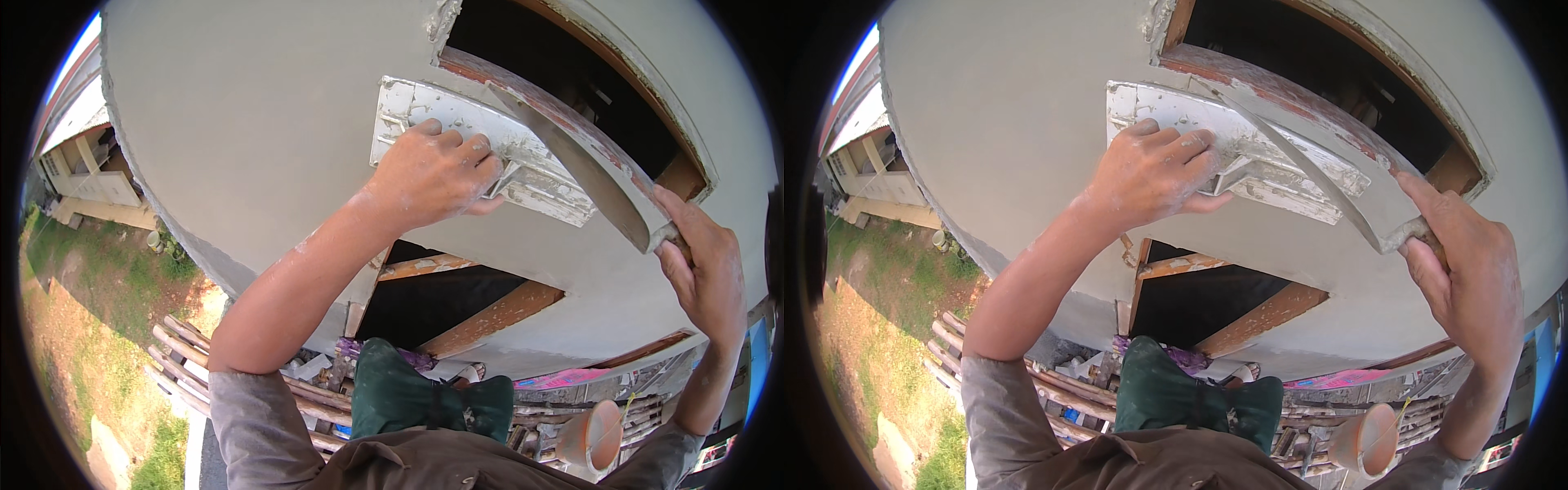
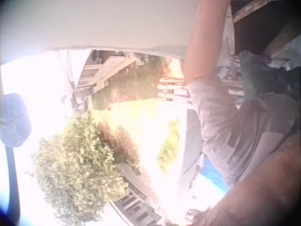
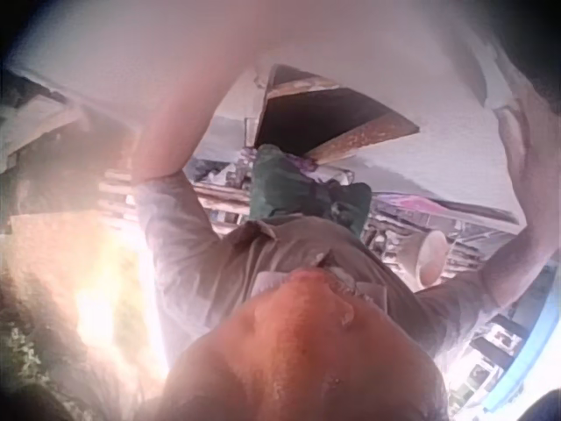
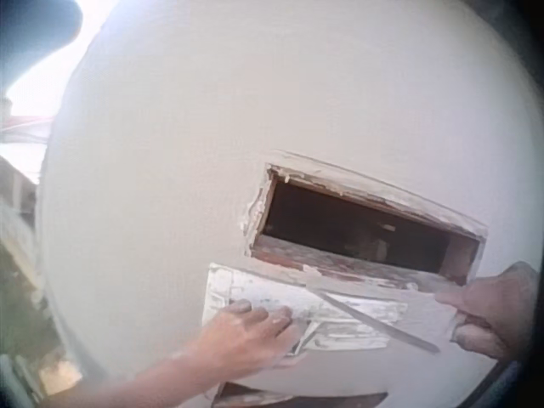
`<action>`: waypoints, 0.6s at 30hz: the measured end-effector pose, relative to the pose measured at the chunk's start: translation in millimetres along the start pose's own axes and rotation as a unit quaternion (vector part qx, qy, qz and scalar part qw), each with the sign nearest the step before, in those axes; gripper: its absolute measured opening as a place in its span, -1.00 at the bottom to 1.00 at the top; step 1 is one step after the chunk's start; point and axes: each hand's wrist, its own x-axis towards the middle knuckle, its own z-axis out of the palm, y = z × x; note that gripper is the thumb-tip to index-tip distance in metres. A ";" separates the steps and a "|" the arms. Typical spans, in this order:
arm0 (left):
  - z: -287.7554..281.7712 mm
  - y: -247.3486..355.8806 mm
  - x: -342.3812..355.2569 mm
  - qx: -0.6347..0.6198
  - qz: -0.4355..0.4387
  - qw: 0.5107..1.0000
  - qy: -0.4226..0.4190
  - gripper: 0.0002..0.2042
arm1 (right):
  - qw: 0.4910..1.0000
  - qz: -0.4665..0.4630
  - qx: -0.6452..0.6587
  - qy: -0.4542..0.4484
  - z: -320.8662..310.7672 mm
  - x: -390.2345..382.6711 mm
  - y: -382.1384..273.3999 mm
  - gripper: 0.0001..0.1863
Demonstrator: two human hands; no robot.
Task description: The person applies plaster to a wall around a window opening using a trowel and hawk, then smooths the surface with a sanding block. The person repeatedly scoops plaster, spreads it, and sands the area to create a smooth finish.
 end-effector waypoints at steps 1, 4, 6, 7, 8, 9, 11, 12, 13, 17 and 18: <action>0.7 0.4 0.1 -0.004 -0.002 1.000 0.006 -0.65 | 1.000 -0.027 -0.004 0.003 -2.0 13.8 -4.4 -0.49; 2.0 1.3 0.2 -0.010 -0.008 1.000 0.019 -0.67 | 0.998 -0.060 -0.024 -0.009 -9.0 46.3 -16.3 -0.54; 2.3 1.9 0.2 -0.008 -0.014 1.000 0.018 -0.68 | 0.997 -0.060 -0.044 -0.022 -12.8 59.8 -23.1 -0.56; 2.3 2.4 0.1 -0.009 -0.016 1.000 0.017 -0.67 | 0.996 -0.062 -0.067 -0.024 -13.7 64.4 -26.0 -0.57; 2.3 2.3 0.3 -0.009 -0.017 1.000 0.015 -0.67 | 0.996 -0.060 -0.070 -0.021 -13.1 67.6 -28.6 -0.57; 2.3 2.4 0.0 -0.010 -0.019 1.000 0.009 -0.67 | 0.994 -0.061 -0.085 -0.015 -11.9 70.0 -30.8 -0.58; 2.3 2.1 0.0 -0.015 -0.018 1.000 0.008 -0.66 | 0.993 -0.059 -0.098 -0.008 -10.6 73.6 -32.7 -0.59; 2.1 2.1 -0.3 -0.018 -0.019 1.000 0.003 -0.66 | 0.994 -0.057 -0.097 -0.010 -10.2 74.8 -33.0 -0.59; 2.1 1.9 -0.5 -0.017 -0.018 1.000 0.005 -0.66 | 0.992 -0.053 -0.115 -0.007 -10.0 75.4 -33.1 -0.59; 2.8 1.6 -0.4 -0.015 -0.016 1.000 0.012 -0.65 | 0.992 -0.063 -0.109 -0.011 -11.1 76.0 -33.1 -0.58; 3.1 1.9 -0.3 -0.018 -0.017 1.000 0.015 -0.66 | 0.992 -0.058 -0.111 -0.017 -11.6 76.0 -33.5 -0.58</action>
